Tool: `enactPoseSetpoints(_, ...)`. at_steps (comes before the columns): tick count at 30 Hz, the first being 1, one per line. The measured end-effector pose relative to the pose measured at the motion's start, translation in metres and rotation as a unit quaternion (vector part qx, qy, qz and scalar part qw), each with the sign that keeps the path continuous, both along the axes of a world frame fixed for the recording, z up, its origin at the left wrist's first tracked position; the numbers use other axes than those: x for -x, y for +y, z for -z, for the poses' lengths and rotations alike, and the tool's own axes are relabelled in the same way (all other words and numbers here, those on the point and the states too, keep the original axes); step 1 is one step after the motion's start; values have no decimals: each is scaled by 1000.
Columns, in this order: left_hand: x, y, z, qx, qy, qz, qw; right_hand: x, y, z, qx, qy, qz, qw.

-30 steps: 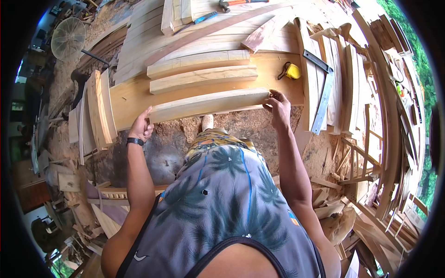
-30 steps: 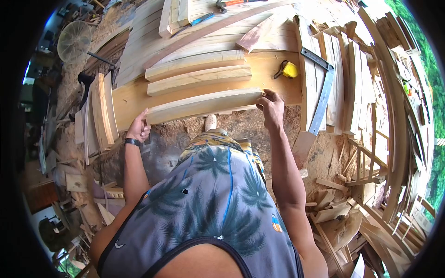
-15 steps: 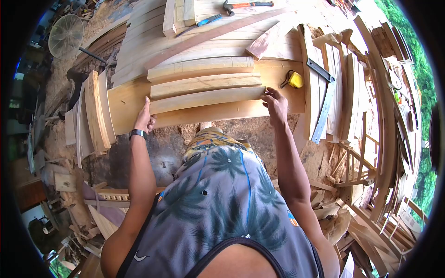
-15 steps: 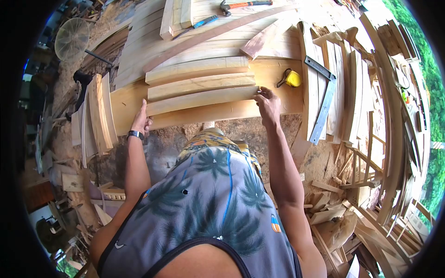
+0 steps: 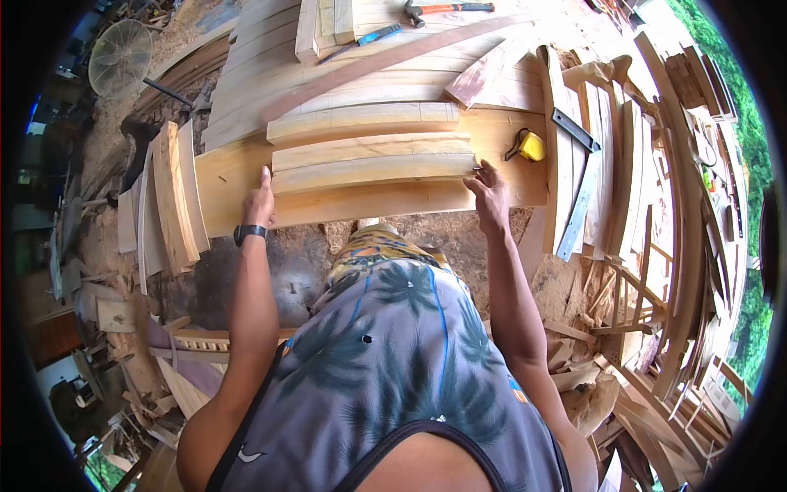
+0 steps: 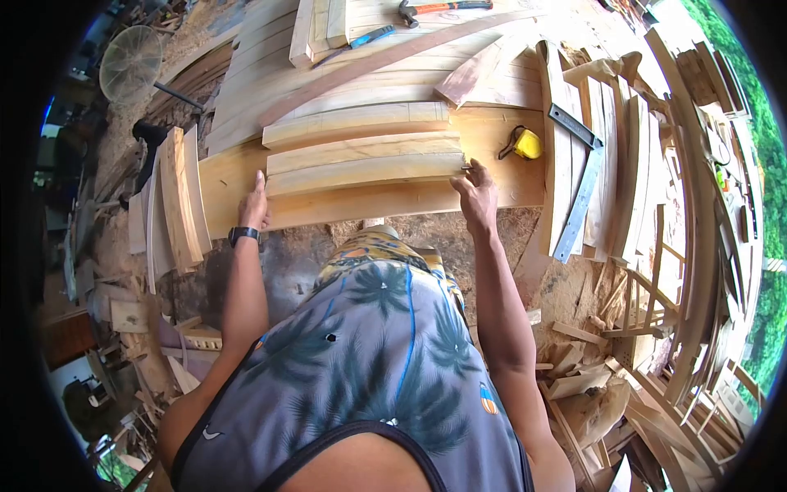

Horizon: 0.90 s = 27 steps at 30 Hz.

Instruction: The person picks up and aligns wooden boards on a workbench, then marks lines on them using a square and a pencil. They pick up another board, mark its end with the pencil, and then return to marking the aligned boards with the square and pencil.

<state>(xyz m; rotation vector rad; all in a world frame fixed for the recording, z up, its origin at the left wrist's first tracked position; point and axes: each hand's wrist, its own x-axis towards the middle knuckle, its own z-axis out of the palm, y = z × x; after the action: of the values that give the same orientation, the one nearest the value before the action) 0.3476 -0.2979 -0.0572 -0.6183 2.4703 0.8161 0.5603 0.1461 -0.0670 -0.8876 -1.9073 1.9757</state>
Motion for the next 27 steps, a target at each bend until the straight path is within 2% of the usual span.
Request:
enactPoseSetpoints(1, 1, -1, -1, 86, 63, 31, 994, -1, 0, 3, -20, 2, 6, 1000)
enactPoseSetpoints(2, -4, 1, 2, 86, 65, 33, 994, -1, 0, 6, -39, 3, 13, 999)
enactPoseSetpoints(3, -17, 9, 0, -9, 197, 42, 979, -1, 0, 8, -39, 4, 14, 999)
enactPoseSetpoints(4, -24, 14, -1, -104, 324, 49, 939, 1, 0, 9, -33, 22, 14, 999)
enactPoseSetpoints(5, -15, 10, 27, -196, 374, 27, 906, 2, 1, 9, -28, 42, 12, 999)
enactPoseSetpoints(6, -17, 15, 22, -197, 376, 27, 905, 4, -1, 6, -29, 43, 12, 999)
enactPoseSetpoints(8, -24, 27, 7, -237, 335, 116, 905, 8, -4, -2, 43, 91, 2, 995)
enactPoseSetpoints(10, -17, 22, 25, -225, 328, 112, 911, 10, -4, 3, 17, 81, -17, 996)
enactPoseSetpoints(12, -13, 21, 36, -327, 321, 46, 887, 10, -5, 4, 19, 84, -18, 996)
enactPoseSetpoints(15, -18, 25, 31, -309, 301, 3, 902, 9, -3, 3, 23, 86, -15, 996)
enactPoseSetpoints(27, -16, 19, 20, -326, 243, -15, 914, 9, -10, -7, 22, 90, -21, 996)
